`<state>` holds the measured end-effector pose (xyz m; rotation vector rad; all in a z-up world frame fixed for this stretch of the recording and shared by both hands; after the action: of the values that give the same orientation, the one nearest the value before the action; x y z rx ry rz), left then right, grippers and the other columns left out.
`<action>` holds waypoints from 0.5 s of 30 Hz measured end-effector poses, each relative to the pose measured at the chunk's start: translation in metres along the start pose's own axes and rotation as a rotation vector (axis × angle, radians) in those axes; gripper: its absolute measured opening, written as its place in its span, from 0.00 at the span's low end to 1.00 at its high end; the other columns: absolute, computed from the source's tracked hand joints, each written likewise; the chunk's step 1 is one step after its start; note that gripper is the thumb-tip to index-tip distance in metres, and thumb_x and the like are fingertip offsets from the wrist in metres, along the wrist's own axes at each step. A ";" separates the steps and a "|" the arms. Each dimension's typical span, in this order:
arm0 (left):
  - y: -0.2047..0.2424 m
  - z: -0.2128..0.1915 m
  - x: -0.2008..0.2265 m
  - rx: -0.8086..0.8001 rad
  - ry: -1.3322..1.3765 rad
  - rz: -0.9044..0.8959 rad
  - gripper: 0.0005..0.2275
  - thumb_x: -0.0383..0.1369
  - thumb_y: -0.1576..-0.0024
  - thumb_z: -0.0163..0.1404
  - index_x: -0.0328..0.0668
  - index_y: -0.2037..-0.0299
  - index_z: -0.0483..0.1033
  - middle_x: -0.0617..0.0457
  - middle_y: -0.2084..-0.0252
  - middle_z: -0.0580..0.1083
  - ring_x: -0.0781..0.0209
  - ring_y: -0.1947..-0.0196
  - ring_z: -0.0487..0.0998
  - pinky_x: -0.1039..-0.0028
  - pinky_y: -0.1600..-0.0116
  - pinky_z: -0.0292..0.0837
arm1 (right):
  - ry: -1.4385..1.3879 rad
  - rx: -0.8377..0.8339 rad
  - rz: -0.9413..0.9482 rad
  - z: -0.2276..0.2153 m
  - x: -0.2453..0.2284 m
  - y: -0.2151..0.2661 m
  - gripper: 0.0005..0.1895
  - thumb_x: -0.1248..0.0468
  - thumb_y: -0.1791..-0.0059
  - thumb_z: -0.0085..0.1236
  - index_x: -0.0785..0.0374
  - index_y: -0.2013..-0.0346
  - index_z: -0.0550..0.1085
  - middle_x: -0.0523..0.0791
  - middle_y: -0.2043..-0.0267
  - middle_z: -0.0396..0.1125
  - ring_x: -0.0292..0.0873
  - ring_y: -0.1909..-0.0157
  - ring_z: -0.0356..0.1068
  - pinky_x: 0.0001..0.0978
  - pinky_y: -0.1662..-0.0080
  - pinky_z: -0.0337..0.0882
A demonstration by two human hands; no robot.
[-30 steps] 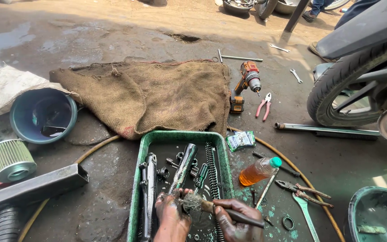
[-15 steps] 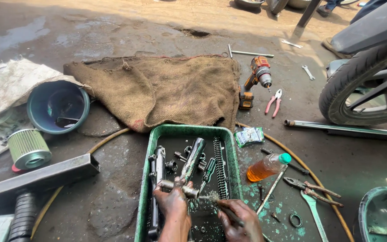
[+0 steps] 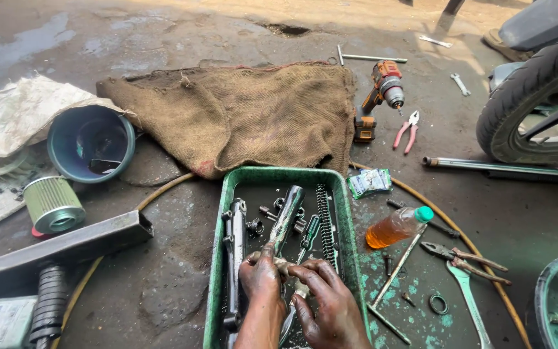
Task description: Cleaning and repairing internal components of a motorcycle front fork assembly using brushes and tools.
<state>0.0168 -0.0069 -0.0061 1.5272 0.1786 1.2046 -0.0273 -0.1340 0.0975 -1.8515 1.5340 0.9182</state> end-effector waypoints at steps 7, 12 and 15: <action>-0.014 -0.002 -0.002 -0.035 0.038 0.080 0.14 0.29 0.43 0.56 0.38 0.54 0.62 0.46 0.72 0.71 0.57 0.80 0.72 0.69 0.74 0.69 | 0.003 -0.056 -0.198 0.010 -0.019 0.005 0.32 0.76 0.62 0.64 0.60 0.42 0.72 0.53 0.40 0.64 0.56 0.39 0.68 0.41 0.43 0.72; 0.009 -0.001 0.000 -0.080 0.064 0.108 0.15 0.30 0.43 0.57 0.39 0.54 0.61 0.47 0.69 0.70 0.59 0.75 0.73 0.69 0.73 0.72 | -0.015 -0.154 -0.184 0.004 -0.012 -0.003 0.36 0.81 0.61 0.53 0.60 0.38 0.70 0.53 0.37 0.66 0.55 0.37 0.70 0.41 0.40 0.72; 0.019 0.003 0.000 -0.131 -0.024 0.100 0.14 0.35 0.42 0.55 0.39 0.54 0.62 0.48 0.66 0.71 0.59 0.72 0.75 0.69 0.71 0.76 | -0.035 -0.175 -0.168 -0.005 -0.019 -0.008 0.39 0.83 0.62 0.47 0.60 0.37 0.69 0.52 0.38 0.69 0.51 0.38 0.72 0.40 0.37 0.72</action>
<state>0.0102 -0.0152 0.0096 1.4499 0.0069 1.2515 -0.0203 -0.1255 0.1154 -2.0402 1.2888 1.0271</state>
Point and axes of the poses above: each hand's wrist, its own y-axis away from the middle knuckle, its own z-axis out of the palm, x = y × z, the point moved 4 cm from there along -y, towards the middle knuckle
